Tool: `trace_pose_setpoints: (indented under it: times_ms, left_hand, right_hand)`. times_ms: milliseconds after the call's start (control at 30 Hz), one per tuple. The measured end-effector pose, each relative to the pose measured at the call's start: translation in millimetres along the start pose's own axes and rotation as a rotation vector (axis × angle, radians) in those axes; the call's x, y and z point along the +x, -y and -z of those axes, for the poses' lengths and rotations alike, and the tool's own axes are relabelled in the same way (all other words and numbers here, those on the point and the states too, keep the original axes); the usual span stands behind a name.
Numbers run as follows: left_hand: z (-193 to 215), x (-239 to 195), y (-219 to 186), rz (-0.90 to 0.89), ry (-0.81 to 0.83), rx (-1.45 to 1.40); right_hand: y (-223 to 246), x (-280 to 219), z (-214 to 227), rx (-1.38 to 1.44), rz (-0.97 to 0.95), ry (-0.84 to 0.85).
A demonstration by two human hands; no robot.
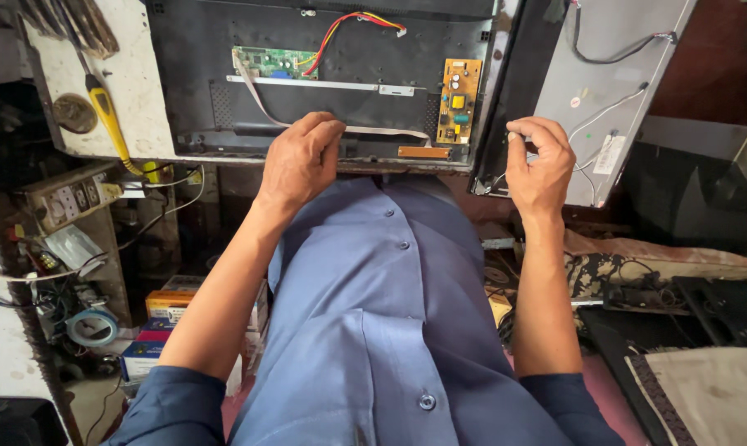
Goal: The person handles a disassembled flat-screen monitor, connecting and disconnecting ribbon cables and wires to the internal circuit boards. They reposition the screen panel and adjust the wiring multiple times on a cluttered workbench.
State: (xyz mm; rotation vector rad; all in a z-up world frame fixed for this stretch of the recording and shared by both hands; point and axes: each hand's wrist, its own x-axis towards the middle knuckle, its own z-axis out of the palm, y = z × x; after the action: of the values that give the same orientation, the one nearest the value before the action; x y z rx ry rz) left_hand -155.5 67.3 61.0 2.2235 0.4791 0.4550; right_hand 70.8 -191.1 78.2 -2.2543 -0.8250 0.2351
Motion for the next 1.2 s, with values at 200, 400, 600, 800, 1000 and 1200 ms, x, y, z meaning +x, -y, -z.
trace_pose_setpoints:
  times_ms: [200,400,600,800,1000,1200]
  left_hand:
    - [1.5,-6.1,-2.7,0.038,-0.001,0.001]
    - [2.8,-11.8,-1.9,0.060,-0.006,-0.002]
    - [2.0,-15.1,1.7,0.089,0.004,0.008]
    - [0.8,-15.6,3.7,0.080,-0.008,0.004]
    - [1.5,-14.1,2.6,0.072,-0.009,-0.010]
    - [3.3,-14.8,1.7,0.080,-0.008,-0.007]
  right_hand:
    - [0.5,-3.2,-0.8,0.030,-0.031,0.015]
    - [0.2,-5.3,-5.0,0.041,-0.029,0.023]
    - [-0.5,-6.8,-6.1,0.040,-0.037,0.039]
    - [0.0,-7.9,-4.3,0.028,-0.033,0.043]
    - [1.9,-9.0,-4.6,0.030,-0.021,0.054]
    - [4.7,-12.2,-9.5,-0.013,0.009,0.081]
